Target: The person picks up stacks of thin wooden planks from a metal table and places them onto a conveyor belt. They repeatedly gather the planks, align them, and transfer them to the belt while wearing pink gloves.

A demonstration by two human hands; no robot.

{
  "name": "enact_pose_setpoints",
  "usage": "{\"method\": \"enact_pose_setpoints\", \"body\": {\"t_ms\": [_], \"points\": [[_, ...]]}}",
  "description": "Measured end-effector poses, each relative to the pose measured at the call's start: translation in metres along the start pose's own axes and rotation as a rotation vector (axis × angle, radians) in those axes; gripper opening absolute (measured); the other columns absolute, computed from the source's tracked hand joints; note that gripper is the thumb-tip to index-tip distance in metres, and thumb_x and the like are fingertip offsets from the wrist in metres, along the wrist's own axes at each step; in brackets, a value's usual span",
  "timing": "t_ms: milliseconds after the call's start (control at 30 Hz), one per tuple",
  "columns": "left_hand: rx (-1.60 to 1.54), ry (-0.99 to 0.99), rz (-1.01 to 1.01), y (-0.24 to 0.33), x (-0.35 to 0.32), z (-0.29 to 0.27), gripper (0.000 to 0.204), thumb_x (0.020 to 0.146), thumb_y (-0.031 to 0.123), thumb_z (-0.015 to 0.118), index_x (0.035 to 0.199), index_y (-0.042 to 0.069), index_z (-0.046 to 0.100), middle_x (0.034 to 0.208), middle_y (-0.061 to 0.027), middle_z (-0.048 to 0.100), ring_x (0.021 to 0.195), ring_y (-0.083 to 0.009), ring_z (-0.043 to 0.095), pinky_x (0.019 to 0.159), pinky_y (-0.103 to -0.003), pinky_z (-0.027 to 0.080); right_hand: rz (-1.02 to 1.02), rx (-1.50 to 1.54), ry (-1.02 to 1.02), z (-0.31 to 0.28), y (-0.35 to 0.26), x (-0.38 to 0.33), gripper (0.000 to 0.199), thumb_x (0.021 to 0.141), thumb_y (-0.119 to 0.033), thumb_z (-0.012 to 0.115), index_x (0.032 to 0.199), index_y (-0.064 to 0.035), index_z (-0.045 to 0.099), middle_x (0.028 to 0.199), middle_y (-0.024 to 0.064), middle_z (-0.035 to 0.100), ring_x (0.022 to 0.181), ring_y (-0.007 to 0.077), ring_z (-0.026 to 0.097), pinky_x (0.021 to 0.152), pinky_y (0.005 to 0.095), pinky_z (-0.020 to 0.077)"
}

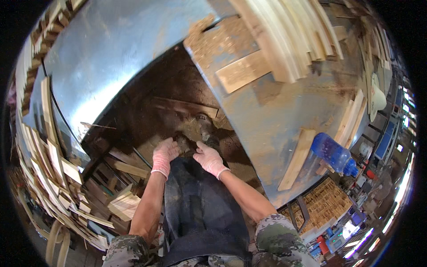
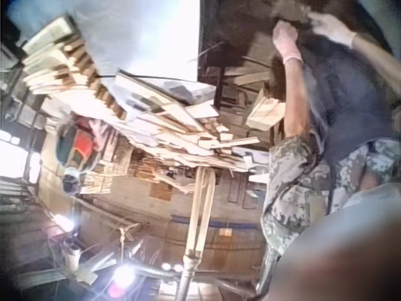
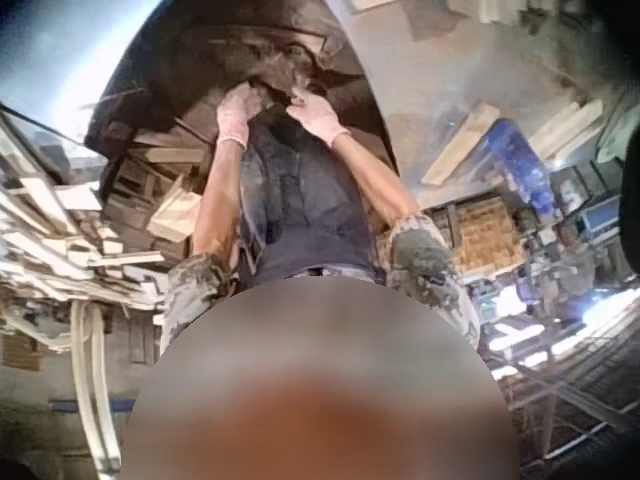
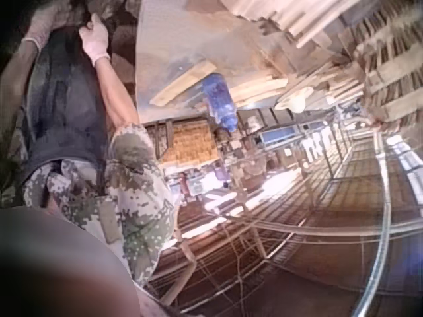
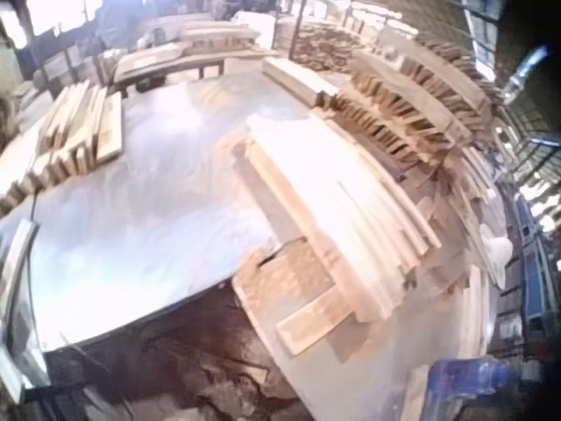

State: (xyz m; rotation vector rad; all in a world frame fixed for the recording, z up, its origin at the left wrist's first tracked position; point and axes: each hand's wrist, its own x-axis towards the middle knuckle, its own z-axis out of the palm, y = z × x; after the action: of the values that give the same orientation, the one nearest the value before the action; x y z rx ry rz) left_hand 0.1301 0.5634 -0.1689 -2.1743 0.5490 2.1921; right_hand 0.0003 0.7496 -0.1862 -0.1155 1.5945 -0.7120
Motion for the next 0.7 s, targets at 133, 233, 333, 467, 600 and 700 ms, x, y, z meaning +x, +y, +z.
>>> {"method": "enact_pose_setpoints", "body": {"t_ms": [133,233,333,467,600,700], "points": [[-0.257,-0.016,-0.173,-0.15,0.088,-0.071,0.042,0.102,0.014,0.068,0.14,-0.001,0.059,0.109,-0.0206,0.073,0.075,-0.0328,0.069,0.06,-0.042,0.055,0.231,-0.423,-0.036,0.008,0.045,0.086,0.071,0.099,-0.027,0.072,0.161,-0.0046,0.045,0.15,0.025,0.061,0.138,0.0396,0.059,0.116,0.0418,0.0465],[-0.473,-0.219,-0.129,-0.199,0.109,-0.085,0.03,0.105,0.01,0.068,0.133,-0.001,0.067,0.107,-0.0115,0.074,0.085,-0.0231,0.069,0.07,-0.033,0.055,0.289,-0.7,-0.021,0.006,0.079,0.166,0.072,0.097,-0.03,0.073,0.16,-0.0063,0.045,0.149,0.025,0.061,0.138,0.0405,0.059,0.114,0.0449,0.0491],[-0.206,-0.115,0.0,-0.199,0.105,-0.063,0.035,0.106,0.014,0.069,0.137,-0.002,0.067,0.119,-0.0119,0.075,0.098,-0.0209,0.071,0.087,-0.032,0.058,0.338,-0.813,0.099,0.012,0.083,0.223,0.063,0.094,-0.028,0.075,0.149,-0.008,0.051,0.139,0.0244,0.067,0.132,0.0413,0.063,0.109,0.0473,0.0522],[0.187,-0.119,0.247,-0.211,0.131,-0.057,0.031,0.105,0.014,0.069,0.132,-0.002,0.068,0.117,-0.008,0.073,0.108,-0.0187,0.067,0.1,-0.031,0.052,0.255,-1.116,0.249,0.005,0.143,0.327,0.088,0.091,-0.024,0.076,0.165,-0.0091,0.031,0.156,0.0247,0.053,0.14,0.0434,0.056,0.109,0.0498,0.0517],[0.148,-0.173,0.286,-0.152,0.131,-0.045,0.037,0.103,0.011,0.071,0.137,-0.002,0.064,0.119,-0.0098,0.072,0.111,-0.016,0.065,0.102,-0.029,0.051,-0.035,-1.366,0.483,-0.031,0.235,0.406,0.082,0.099,-0.015,0.055,0.172,-0.0118,0.019,0.158,0.0235,0.047,0.143,0.0443,0.049,0.117,0.0522,0.0426],[0.125,-0.203,0.318,-0.139,0.132,-0.047,0.041,0.104,0.011,0.071,0.142,-0.001,0.062,0.128,-0.0121,0.072,0.116,-0.0158,0.065,0.105,-0.031,0.051,-0.304,-1.461,0.681,-0.048,0.269,0.436,0.082,0.098,-0.016,0.056,0.172,-0.0096,0.019,0.149,0.0245,0.052,0.134,0.0445,0.054,0.111,0.0548,0.0446]]}}
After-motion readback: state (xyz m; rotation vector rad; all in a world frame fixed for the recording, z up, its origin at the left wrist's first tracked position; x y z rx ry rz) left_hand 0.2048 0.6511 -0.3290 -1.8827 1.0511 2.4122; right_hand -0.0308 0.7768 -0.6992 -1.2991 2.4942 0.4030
